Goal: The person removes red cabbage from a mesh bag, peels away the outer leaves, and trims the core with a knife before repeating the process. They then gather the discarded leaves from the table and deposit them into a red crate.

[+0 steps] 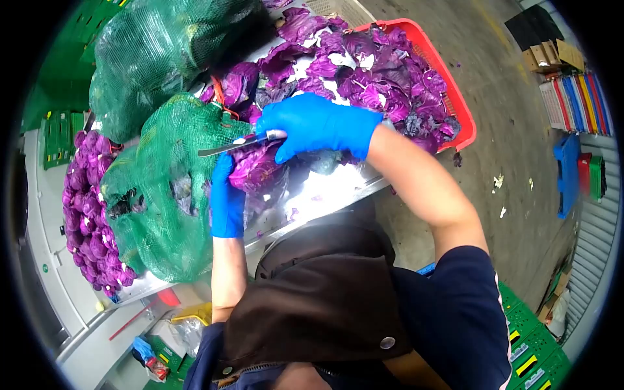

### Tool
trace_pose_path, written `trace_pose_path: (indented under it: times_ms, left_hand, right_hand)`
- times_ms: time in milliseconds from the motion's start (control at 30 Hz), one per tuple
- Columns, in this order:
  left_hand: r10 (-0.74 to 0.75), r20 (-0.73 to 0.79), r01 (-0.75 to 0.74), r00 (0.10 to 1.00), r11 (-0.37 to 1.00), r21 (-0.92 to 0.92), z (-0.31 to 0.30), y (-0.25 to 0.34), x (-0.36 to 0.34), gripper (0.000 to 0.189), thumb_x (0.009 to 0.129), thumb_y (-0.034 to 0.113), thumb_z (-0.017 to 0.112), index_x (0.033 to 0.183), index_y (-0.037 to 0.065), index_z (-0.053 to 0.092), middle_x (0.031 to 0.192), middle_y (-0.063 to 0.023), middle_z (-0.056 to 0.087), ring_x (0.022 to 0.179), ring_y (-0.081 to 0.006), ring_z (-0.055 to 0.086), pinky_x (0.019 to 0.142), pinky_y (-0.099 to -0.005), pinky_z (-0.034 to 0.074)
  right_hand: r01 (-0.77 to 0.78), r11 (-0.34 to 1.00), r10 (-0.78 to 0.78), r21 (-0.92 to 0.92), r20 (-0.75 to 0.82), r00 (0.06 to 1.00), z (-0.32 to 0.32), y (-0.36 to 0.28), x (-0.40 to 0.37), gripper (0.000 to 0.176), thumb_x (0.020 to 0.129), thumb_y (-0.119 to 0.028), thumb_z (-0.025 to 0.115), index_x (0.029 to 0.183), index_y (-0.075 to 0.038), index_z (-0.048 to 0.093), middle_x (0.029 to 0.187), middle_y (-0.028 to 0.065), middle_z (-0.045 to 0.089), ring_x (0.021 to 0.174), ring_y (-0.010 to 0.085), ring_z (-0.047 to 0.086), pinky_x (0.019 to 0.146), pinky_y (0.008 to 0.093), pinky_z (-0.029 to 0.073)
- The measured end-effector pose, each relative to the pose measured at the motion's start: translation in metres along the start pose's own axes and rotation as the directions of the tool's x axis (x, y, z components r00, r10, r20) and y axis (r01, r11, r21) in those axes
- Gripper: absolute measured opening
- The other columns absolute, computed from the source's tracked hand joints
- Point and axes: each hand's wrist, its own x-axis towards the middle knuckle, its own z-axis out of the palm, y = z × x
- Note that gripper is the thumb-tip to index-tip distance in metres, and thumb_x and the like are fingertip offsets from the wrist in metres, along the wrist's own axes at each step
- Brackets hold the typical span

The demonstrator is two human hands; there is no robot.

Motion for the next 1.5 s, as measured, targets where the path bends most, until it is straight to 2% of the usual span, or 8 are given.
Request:
trace_pose_path:
  times_ms: [367, 433, 600, 900, 1133, 1267, 1400, 1500]
  left_hand:
    - [-0.223, -0.16, 0.134, 0.961, 0.891, -0.435, 0.008, 0.013, -0.001, 0.068, 0.093, 0.059, 0.042, 0.141, 0.012, 0.038, 0.141, -0.016, 0.043, 0.128, -0.0365, 0.044, 0.102, -0.0556, 0.04]
    - [-0.222, -0.062, 0.166, 0.973, 0.862, -0.479, -0.001, 0.014, 0.002, 0.068, 0.093, 0.06, 0.041, 0.143, 0.014, 0.035, 0.144, -0.0166, 0.04, 0.129, -0.0397, 0.041, 0.101, -0.0605, 0.039]
    - [-0.249, 0.13, 0.28, 0.96, 0.811, -0.514, 0.02, 0.012, 0.009, 0.071, 0.092, 0.062, 0.038, 0.144, 0.014, 0.035, 0.144, -0.0168, 0.04, 0.129, -0.0385, 0.042, 0.1, -0.0583, 0.041]
    - [0.239, -0.115, -0.242, 0.964, 0.97, -0.021, 0.025, 0.002, 0.013, 0.054, 0.095, 0.038, 0.054, 0.133, 0.003, 0.046, 0.128, -0.0153, 0.054, 0.114, -0.0281, 0.056, 0.098, -0.0421, 0.046]
    - [-0.017, -0.142, -0.011, 0.99, 0.981, -0.192, 0.025, -0.013, 0.011, 0.054, 0.096, 0.043, 0.051, 0.136, 0.008, 0.045, 0.13, -0.0132, 0.055, 0.114, -0.0251, 0.056, 0.097, -0.0411, 0.046]
    - [-0.213, 0.138, 0.253, 0.967, 0.774, -0.58, 0.022, -0.012, 0.01, 0.066, 0.093, 0.054, 0.047, 0.142, 0.012, 0.037, 0.14, -0.0173, 0.044, 0.122, -0.0393, 0.048, 0.095, -0.0579, 0.045]
    - [-0.208, 0.22, 0.291, 0.953, 0.83, -0.476, 0.015, -0.001, 0.012, 0.069, 0.09, 0.057, 0.051, 0.14, 0.012, 0.036, 0.137, -0.0148, 0.048, 0.12, -0.0383, 0.052, 0.097, -0.0529, 0.046]
    - [0.034, 0.211, -0.035, 0.977, 0.999, -0.002, 0.021, 0.001, 0.015, 0.062, 0.091, 0.044, 0.054, 0.139, 0.011, 0.035, 0.133, -0.0138, 0.05, 0.119, -0.0324, 0.053, 0.098, -0.0484, 0.046]
  right_hand:
    - [-0.152, 0.973, 0.172, 0.175, -0.107, 0.979, -0.05, 0.03, -0.049, 0.026, 0.079, -0.014, 0.074, 0.102, -0.003, 0.066, 0.093, 0.0093, 0.067, 0.084, 0.0214, 0.064, 0.075, 0.031, 0.05]
    - [-0.508, 0.792, 0.407, -0.338, -0.327, 0.853, -0.058, 0.043, -0.045, 0.033, 0.08, -0.013, 0.073, 0.111, -0.008, 0.064, 0.097, 0.0069, 0.067, 0.083, 0.0188, 0.063, 0.073, 0.0311, 0.05]
    - [-0.053, 0.919, 0.206, 0.391, -0.361, 0.91, -0.007, -0.023, -0.011, 0.062, 0.078, -0.022, 0.075, 0.135, -0.015, 0.051, 0.127, 0.0104, 0.058, 0.103, 0.0229, 0.06, 0.088, 0.0344, 0.048]
    - [-0.145, 0.952, 0.249, 0.268, -0.411, 0.877, 0.038, -0.037, -0.005, 0.085, 0.062, -0.026, 0.088, 0.135, -0.015, 0.046, 0.121, 0.0052, 0.053, 0.092, 0.0179, 0.058, 0.074, 0.0324, 0.051]
    - [-0.106, 0.994, 0.092, 0.004, -0.543, 0.835, 0.05, -0.027, -0.009, 0.063, 0.067, -0.015, 0.081, 0.122, -0.008, 0.05, 0.117, 0.0078, 0.054, 0.089, 0.0176, 0.063, 0.079, 0.032, 0.052]
    - [0.027, 0.945, 0.172, 0.325, -0.565, 0.807, 0.043, -0.012, -0.024, 0.042, 0.069, -0.005, 0.074, 0.107, -0.005, 0.057, 0.103, 0.0085, 0.063, 0.094, 0.0173, 0.063, 0.082, 0.032, 0.052]
    - [-0.526, 0.848, 0.483, 0.058, -0.491, 0.725, 0.014, 0.003, -0.041, 0.062, 0.07, -0.01, 0.08, 0.127, -0.008, 0.054, 0.123, 0.0092, 0.06, 0.094, 0.0188, 0.063, 0.081, 0.0341, 0.051]
    - [-0.057, 0.974, 0.179, 0.218, -0.6, 0.78, 0.016, -0.01, -0.027, 0.078, 0.072, -0.011, 0.08, 0.141, -0.013, 0.044, 0.14, 0.0092, 0.05, 0.102, 0.0201, 0.062, 0.085, 0.0357, 0.05]
